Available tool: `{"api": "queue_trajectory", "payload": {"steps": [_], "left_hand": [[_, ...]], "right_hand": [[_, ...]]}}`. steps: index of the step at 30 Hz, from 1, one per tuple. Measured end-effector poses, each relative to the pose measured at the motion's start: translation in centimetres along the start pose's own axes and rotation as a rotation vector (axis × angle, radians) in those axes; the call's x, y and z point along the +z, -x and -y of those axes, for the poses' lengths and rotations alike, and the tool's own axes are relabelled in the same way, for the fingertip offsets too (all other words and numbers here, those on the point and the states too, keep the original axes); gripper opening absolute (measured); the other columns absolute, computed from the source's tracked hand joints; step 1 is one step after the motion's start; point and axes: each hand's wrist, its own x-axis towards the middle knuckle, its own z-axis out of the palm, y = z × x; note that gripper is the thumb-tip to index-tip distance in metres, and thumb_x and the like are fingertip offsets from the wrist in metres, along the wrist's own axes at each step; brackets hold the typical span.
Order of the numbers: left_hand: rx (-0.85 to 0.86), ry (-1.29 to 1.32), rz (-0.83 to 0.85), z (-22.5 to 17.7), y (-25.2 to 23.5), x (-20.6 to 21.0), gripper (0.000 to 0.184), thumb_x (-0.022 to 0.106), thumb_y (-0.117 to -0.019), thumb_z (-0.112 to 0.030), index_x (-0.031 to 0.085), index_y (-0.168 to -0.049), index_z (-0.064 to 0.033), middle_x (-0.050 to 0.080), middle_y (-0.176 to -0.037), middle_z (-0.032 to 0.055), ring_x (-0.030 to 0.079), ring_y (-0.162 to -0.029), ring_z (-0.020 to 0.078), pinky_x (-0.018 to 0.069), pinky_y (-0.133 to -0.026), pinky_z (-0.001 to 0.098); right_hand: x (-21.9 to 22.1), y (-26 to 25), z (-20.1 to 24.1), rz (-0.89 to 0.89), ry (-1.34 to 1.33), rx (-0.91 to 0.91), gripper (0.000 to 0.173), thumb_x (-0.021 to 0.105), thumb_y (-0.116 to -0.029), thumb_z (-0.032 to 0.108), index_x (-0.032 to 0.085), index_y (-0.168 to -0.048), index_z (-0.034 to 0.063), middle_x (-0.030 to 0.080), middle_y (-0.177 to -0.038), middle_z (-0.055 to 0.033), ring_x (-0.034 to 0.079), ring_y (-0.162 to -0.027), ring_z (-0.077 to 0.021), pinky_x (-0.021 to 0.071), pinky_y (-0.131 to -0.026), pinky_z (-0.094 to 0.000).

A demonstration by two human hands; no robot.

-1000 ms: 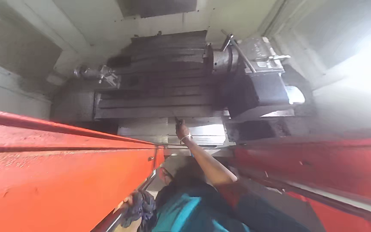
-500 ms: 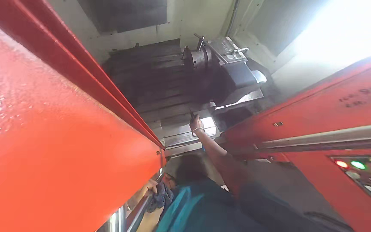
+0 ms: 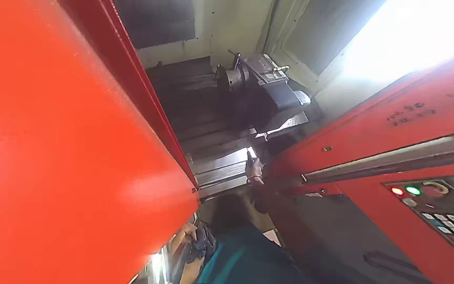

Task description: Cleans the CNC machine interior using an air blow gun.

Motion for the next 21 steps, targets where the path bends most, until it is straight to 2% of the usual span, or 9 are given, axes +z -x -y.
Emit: {"api": "queue_trajectory", "payload": {"steps": [2,3,4,7,8,11,13,15,21], "left_hand": [[-0.601,-0.141,-0.124,-10.0,-5.5,3.2,0.028,0.069,-0.0606,0.020,0.060,-0.085,0.0111,0.069,-0.094,0.0084,0.064,-0.101,0.0048,0.0483,-0.096,0.0187],[-0.756,-0.187,-0.121,-12.5,-7.7,4.1,0.026,0.067,-0.0617,0.021,0.058,-0.083,0.0086,0.068,-0.092,0.0045,0.063,-0.100,0.0021,0.0474,-0.097,0.0183],[-0.724,-0.160,-0.116,-12.6,-8.0,4.3,0.026,0.066,-0.0619,0.020,0.057,-0.083,0.0083,0.067,-0.090,0.0049,0.063,-0.099,0.0037,0.0477,-0.097,0.0199],[-0.061,0.050,-0.021,-4.0,-4.2,2.0,0.023,0.073,-0.0736,0.003,0.057,-0.091,0.0047,0.066,-0.096,0.0071,0.064,-0.103,0.0104,0.0511,-0.098,0.0265],[-0.100,0.034,-0.029,-4.7,-4.4,2.2,0.021,0.071,-0.0737,0.004,0.057,-0.089,0.0043,0.066,-0.094,0.0053,0.064,-0.102,0.0071,0.0508,-0.097,0.0245],[-0.536,-0.053,-0.141,-11.3,-7.4,4.4,0.023,0.069,-0.0662,0.016,0.059,-0.080,0.0011,0.068,-0.085,-0.0028,0.064,-0.091,-0.0032,0.0503,-0.092,0.0166],[-0.223,-0.015,-0.179,-7.4,-5.4,4.2,0.023,0.072,-0.0651,0.008,0.058,-0.080,-0.0029,0.068,-0.085,-0.0036,0.064,-0.089,-0.0033,0.0526,-0.085,0.0139],[-0.077,0.013,-0.113,-5.3,-4.3,3.5,0.020,0.071,-0.0727,0.006,0.057,-0.086,-0.0002,0.066,-0.091,-0.0024,0.062,-0.096,-0.0033,0.0513,-0.090,0.0157],[-0.140,0.023,-0.197,-4.5,-3.9,3.8,0.025,0.074,-0.0726,0.003,0.061,-0.093,-0.0034,0.069,-0.093,-0.0053,0.065,-0.095,-0.0009,0.0535,-0.092,0.0203]], "right_hand": [[-0.7,-0.5,2.5,0.045,-0.006,-0.030,0.053,0.050,-0.1073,0.029,0.037,-0.154,0.0058,0.069,-0.122,-0.0244,0.068,-0.112,-0.0422,0.0515,-0.096,-0.0581],[-0.6,-1.5,3.8,0.038,-0.016,-0.053,0.055,0.050,-0.1071,0.029,0.034,-0.156,0.0069,0.069,-0.121,-0.0244,0.068,-0.110,-0.0421,0.0518,-0.096,-0.0580],[-0.4,-2.5,5.2,0.025,-0.028,-0.066,0.058,0.051,-0.1060,0.028,0.033,-0.156,0.0077,0.069,-0.120,-0.0244,0.068,-0.109,-0.0420,0.0523,-0.095,-0.0583],[-0.3,-4.7,8.6,-0.014,-0.042,-0.073,0.061,0.052,-0.1056,0.033,0.032,-0.157,0.0066,0.070,-0.120,-0.0229,0.069,-0.110,-0.0403,0.0529,-0.096,-0.0570],[-0.6,-4.9,9.1,-0.022,-0.038,-0.072,0.060,0.052,-0.1055,0.033,0.033,-0.156,0.0068,0.070,-0.120,-0.0224,0.070,-0.109,-0.0397,0.0531,-0.096,-0.0567],[-0.9,-4.5,8.2,-0.010,-0.055,-0.071,0.063,0.055,-0.1038,0.033,0.033,-0.156,0.0066,0.070,-0.120,-0.0225,0.069,-0.109,-0.0398,0.0526,-0.096,-0.0564],[-0.8,-3.5,5.9,-0.001,-0.075,-0.073,0.062,0.057,-0.1035,0.030,0.034,-0.155,0.0052,0.069,-0.119,-0.0248,0.069,-0.108,-0.0421,0.0524,-0.095,-0.0585],[-0.3,-3.2,3.4,0.033,-0.086,-0.074,0.056,0.055,-0.1050,0.031,0.038,-0.153,0.0067,0.070,-0.116,-0.0254,0.070,-0.104,-0.0429,0.0528,-0.092,-0.0596],[-0.5,-5.1,3.6,0.029,-0.092,-0.077,0.057,0.058,-0.1039,0.030,0.038,-0.153,0.0092,0.071,-0.112,-0.0240,0.071,-0.101,-0.0423,0.0541,-0.089,-0.0593]]}}
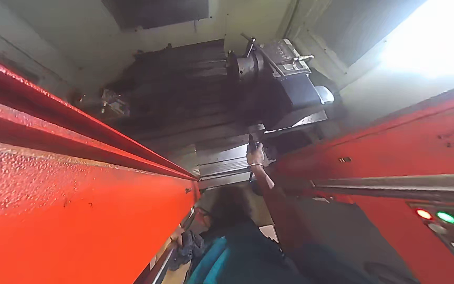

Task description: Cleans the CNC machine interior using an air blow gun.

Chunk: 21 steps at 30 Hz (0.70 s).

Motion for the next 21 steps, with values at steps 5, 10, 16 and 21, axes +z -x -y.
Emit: {"api": "queue_trajectory", "payload": {"steps": [5,10,16,21], "left_hand": [[-0.049,0.010,-0.168,2.0,1.4,0.5,0.035,0.083,-0.0738,-0.015,0.063,-0.102,-0.0123,0.069,-0.105,-0.0067,0.064,-0.105,0.0035,0.0528,-0.097,0.0259],[-0.009,0.037,-0.346,3.0,1.9,2.0,0.046,0.089,-0.0731,-0.023,0.062,-0.109,-0.0133,0.070,-0.110,-0.0063,0.065,-0.108,0.0063,0.0535,-0.098,0.0297],[0.031,-0.040,-0.454,2.3,1.6,3.7,0.042,0.086,-0.0720,-0.017,0.064,-0.107,-0.0244,0.069,-0.112,-0.0161,0.062,-0.109,-0.0025,0.0510,-0.098,0.0200],[0.044,-0.082,-0.542,2.6,1.4,4.7,0.044,0.084,-0.0710,-0.009,0.063,-0.106,-0.0263,0.068,-0.107,-0.0177,0.061,-0.105,-0.0041,0.0520,-0.094,0.0193]], "right_hand": [[0.8,-1.3,2.5,0.219,-0.058,-0.191,0.069,0.061,-0.1010,0.024,0.029,-0.159,0.0042,0.067,-0.123,-0.0273,0.068,-0.110,-0.0414,0.0520,-0.098,-0.0583],[5.2,1.9,7.6,0.548,0.130,-0.391,0.067,0.057,-0.1035,0.034,0.031,-0.158,0.0039,0.066,-0.128,-0.0252,0.067,-0.115,-0.0387,0.0510,-0.102,-0.0567],[11.1,6.6,15.5,0.683,0.382,-0.552,0.054,0.042,-0.1076,0.033,0.032,-0.156,0.0109,0.071,-0.118,-0.0198,0.070,-0.106,-0.0389,0.0545,-0.092,-0.0573],[11.0,4.7,17.2,0.635,0.485,-0.480,0.060,0.045,-0.1053,0.030,0.026,-0.159,0.0104,0.070,-0.122,-0.0198,0.069,-0.112,-0.0379,0.0543,-0.094,-0.0567]]}}
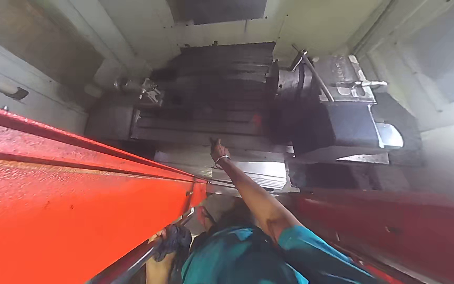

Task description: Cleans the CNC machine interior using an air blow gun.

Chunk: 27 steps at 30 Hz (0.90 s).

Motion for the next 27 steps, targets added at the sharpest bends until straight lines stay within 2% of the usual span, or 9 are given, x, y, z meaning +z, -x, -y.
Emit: {"api": "queue_trajectory", "payload": {"steps": [4,6,12,16,18,20,23,25,27], "left_hand": [[0.020,0.014,0.025,0.6,-0.2,-0.4,0.046,0.086,-0.0703,-0.009,0.062,-0.105,-0.0270,0.068,-0.105,-0.0166,0.063,-0.103,-0.0023,0.0533,-0.093,0.0209],[0.021,0.034,0.065,0.6,-0.4,-0.6,0.046,0.086,-0.0720,-0.011,0.063,-0.107,-0.0287,0.068,-0.107,-0.0180,0.062,-0.105,-0.0030,0.0527,-0.095,0.0207],[0.012,0.037,0.147,1.4,-0.5,-1.7,0.042,0.085,-0.0736,-0.013,0.062,-0.106,-0.0250,0.066,-0.106,-0.0160,0.060,-0.105,-0.0031,0.0508,-0.095,0.0192],[-0.002,0.087,0.201,2.3,-0.8,-2.4,0.038,0.087,-0.0751,-0.019,0.065,-0.106,-0.0241,0.068,-0.108,-0.0140,0.062,-0.106,-0.0018,0.0522,-0.095,0.0196],[-0.009,0.074,0.190,3.7,-0.7,-3.0,0.039,0.088,-0.0734,-0.020,0.062,-0.103,-0.0167,0.069,-0.103,-0.0095,0.064,-0.101,0.0007,0.0539,-0.091,0.0225],[-0.036,0.050,0.187,4.0,-0.8,-3.3,0.040,0.088,-0.0719,-0.021,0.061,-0.100,-0.0117,0.068,-0.099,-0.0067,0.065,-0.098,0.0027,0.0547,-0.090,0.0253],[-0.051,0.052,0.189,2.9,-0.9,-2.9,0.039,0.089,-0.0728,-0.023,0.063,-0.100,-0.0127,0.070,-0.099,-0.0064,0.066,-0.098,0.0035,0.0547,-0.091,0.0260],[-0.041,0.046,0.211,3.2,-0.9,-3.2,0.039,0.088,-0.0739,-0.025,0.064,-0.103,-0.0135,0.070,-0.100,-0.0053,0.067,-0.099,0.0057,0.0553,-0.092,0.0281],[-0.039,0.025,0.236,2.8,-0.9,-3.3,0.039,0.087,-0.0753,-0.024,0.064,-0.104,-0.0153,0.070,-0.102,-0.0070,0.065,-0.101,0.0037,0.0543,-0.093,0.0260]], "right_hand": [[-1.1,-1.3,-2.6,-0.067,0.006,0.055,0.061,0.045,-0.1059,0.028,0.025,-0.160,0.0076,0.067,-0.127,-0.0210,0.068,-0.115,-0.0384,0.0536,-0.096,-0.0563],[-2.0,-1.4,-4.0,-0.093,-0.016,0.075,0.059,0.045,-0.1064,0.027,0.027,-0.159,0.0049,0.064,-0.133,-0.0227,0.066,-0.119,-0.0386,0.0522,-0.099,-0.0556],[-3.4,-1.8,-9.6,-0.189,-0.030,0.160,0.057,0.047,-0.1047,0.020,0.035,-0.160,0.0194,0.059,-0.141,-0.0216,0.063,-0.122,-0.0404,0.0504,-0.101,-0.0587],[-4.8,-1.5,-11.8,-0.228,-0.008,0.254,0.059,0.053,-0.1014,0.018,0.037,-0.158,0.0157,0.055,-0.146,-0.0220,0.061,-0.124,-0.0418,0.0511,-0.099,-0.0604],[-5.6,-1.1,-12.7,-0.241,0.008,0.311,0.060,0.054,-0.1001,0.019,0.037,-0.158,0.0158,0.059,-0.142,-0.0217,0.063,-0.123,-0.0412,0.0515,-0.098,-0.0610],[-6.1,-0.9,-13.4,-0.272,0.003,0.335,0.061,0.057,-0.0985,0.020,0.039,-0.157,0.0118,0.059,-0.141,-0.0232,0.061,-0.124,-0.0412,0.0504,-0.098,-0.0618],[-6.3,-1.2,-14.8,-0.340,-0.008,0.339,0.061,0.061,-0.0961,0.020,0.043,-0.154,0.0103,0.052,-0.148,-0.0233,0.056,-0.131,-0.0427,0.0494,-0.101,-0.0633],[-6.6,-1.3,-15.5,-0.347,-0.018,0.381,0.068,0.064,-0.0950,0.021,0.037,-0.156,0.0062,0.052,-0.148,-0.0244,0.057,-0.129,-0.0431,0.0492,-0.100,-0.0633],[-7.7,-0.5,-15.3,-0.317,-0.019,0.453,0.079,0.065,-0.0944,0.021,0.024,-0.159,0.0037,0.056,-0.143,-0.0257,0.061,-0.125,-0.0420,0.0511,-0.099,-0.0606]]}}
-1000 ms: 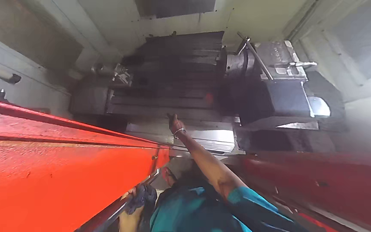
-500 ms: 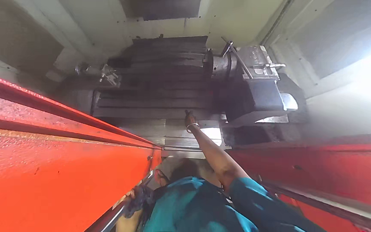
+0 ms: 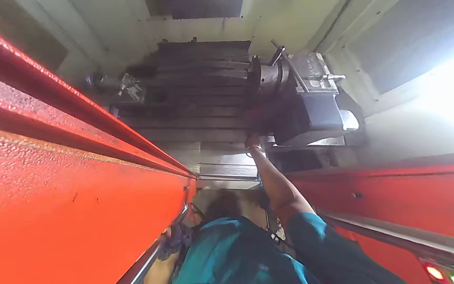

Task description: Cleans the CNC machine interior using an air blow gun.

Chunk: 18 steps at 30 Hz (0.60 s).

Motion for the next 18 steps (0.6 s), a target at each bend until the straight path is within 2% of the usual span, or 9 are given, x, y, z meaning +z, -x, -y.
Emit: {"api": "queue_trajectory", "payload": {"steps": [2,5,6,8,11,12,14,16,18], "left_hand": [[-0.010,-0.008,0.018,-1.2,0.0,0.4,0.040,0.088,-0.0731,-0.025,0.065,-0.106,-0.0212,0.069,-0.108,-0.0117,0.062,-0.107,-0.0011,0.0518,-0.096,0.0201],[0.025,0.000,0.027,-1.0,-0.1,0.4,0.040,0.088,-0.0740,-0.031,0.066,-0.106,-0.0251,0.068,-0.110,-0.0136,0.061,-0.108,-0.0024,0.0511,-0.095,0.0178],[0.042,0.009,0.029,-0.9,-0.2,0.5,0.038,0.088,-0.0751,-0.031,0.066,-0.106,-0.0248,0.068,-0.109,-0.0129,0.062,-0.106,-0.0018,0.0517,-0.094,0.0178],[0.052,0.013,0.035,-0.8,-0.4,0.5,0.037,0.088,-0.0763,-0.031,0.066,-0.105,-0.0235,0.068,-0.107,-0.0118,0.063,-0.105,-0.0010,0.0524,-0.093,0.0181],[-0.007,0.020,-0.009,-1.5,-0.7,0.7,0.038,0.090,-0.0731,-0.029,0.065,-0.098,-0.0157,0.071,-0.098,-0.0089,0.066,-0.096,0.0011,0.0554,-0.089,0.0224],[-0.029,0.022,-0.011,-2.1,-0.8,0.9,0.037,0.090,-0.0735,-0.028,0.064,-0.097,-0.0162,0.070,-0.096,-0.0103,0.066,-0.095,-0.0004,0.0551,-0.089,0.0216],[-0.042,0.020,-0.006,-3.3,-0.9,1.3,0.035,0.089,-0.0744,-0.024,0.061,-0.095,-0.0168,0.070,-0.094,-0.0125,0.065,-0.094,-0.0033,0.0544,-0.089,0.0191],[-0.031,0.018,-0.008,-2.7,-0.9,1.0,0.033,0.087,-0.0751,-0.021,0.061,-0.095,-0.0142,0.070,-0.095,-0.0091,0.066,-0.095,-0.0006,0.0546,-0.089,0.0209],[-0.033,-0.005,-0.016,-2.2,-0.6,1.0,0.033,0.086,-0.0749,-0.021,0.062,-0.095,-0.0119,0.069,-0.098,-0.0075,0.065,-0.098,-0.0006,0.0534,-0.090,0.0205]], "right_hand": [[-1.0,0.5,-0.5,-0.005,0.004,0.044,0.083,0.067,-0.0921,0.020,0.023,-0.160,0.0020,0.055,-0.144,-0.0265,0.062,-0.124,-0.0412,0.0513,-0.099,-0.0590],[-0.8,1.3,-2.3,-0.031,-0.037,0.038,0.071,0.063,-0.0963,0.023,0.033,-0.158,0.0037,0.056,-0.143,-0.0252,0.060,-0.127,-0.0418,0.0492,-0.102,-0.0597],[-0.4,1.6,-3.1,-0.022,-0.059,0.030,0.065,0.056,-0.1012,0.026,0.033,-0.158,0.0043,0.058,-0.143,-0.0247,0.059,-0.128,-0.0417,0.0480,-0.104,-0.0590],[0.5,2.6,-4.5,-0.021,-0.110,0.068,0.058,0.047,-0.1058,0.028,0.032,-0.158,0.0079,0.063,-0.136,-0.0235,0.063,-0.122,-0.0408,0.0500,-0.100,-0.0584],[2.8,4.2,-6.8,-0.092,-0.203,0.148,0.058,0.046,-0.1069,0.030,0.030,-0.156,0.0045,0.068,-0.123,-0.0241,0.069,-0.112,-0.0402,0.0533,-0.095,-0.0573],[3.5,4.7,-7.5,-0.113,-0.219,0.158,0.059,0.047,-0.1073,0.030,0.029,-0.156,0.0039,0.069,-0.121,-0.0246,0.069,-0.111,-0.0407,0.0538,-0.094,-0.0571],[4.7,5.6,-8.8,-0.130,-0.264,0.135,0.056,0.051,-0.1065,0.030,0.034,-0.154,0.0050,0.069,-0.120,-0.0248,0.069,-0.109,-0.0417,0.0531,-0.093,-0.0582],[5.7,6.0,-9.5,-0.116,-0.298,0.076,0.053,0.054,-0.1052,0.028,0.040,-0.151,0.0057,0.070,-0.117,-0.0246,0.069,-0.107,-0.0425,0.0532,-0.091,-0.0590],[6.5,5.9,-9.7,-0.089,-0.315,0.039,0.052,0.054,-0.1055,0.028,0.040,-0.151,0.0067,0.070,-0.115,-0.0241,0.070,-0.105,-0.0424,0.0536,-0.090,-0.0594]]}}
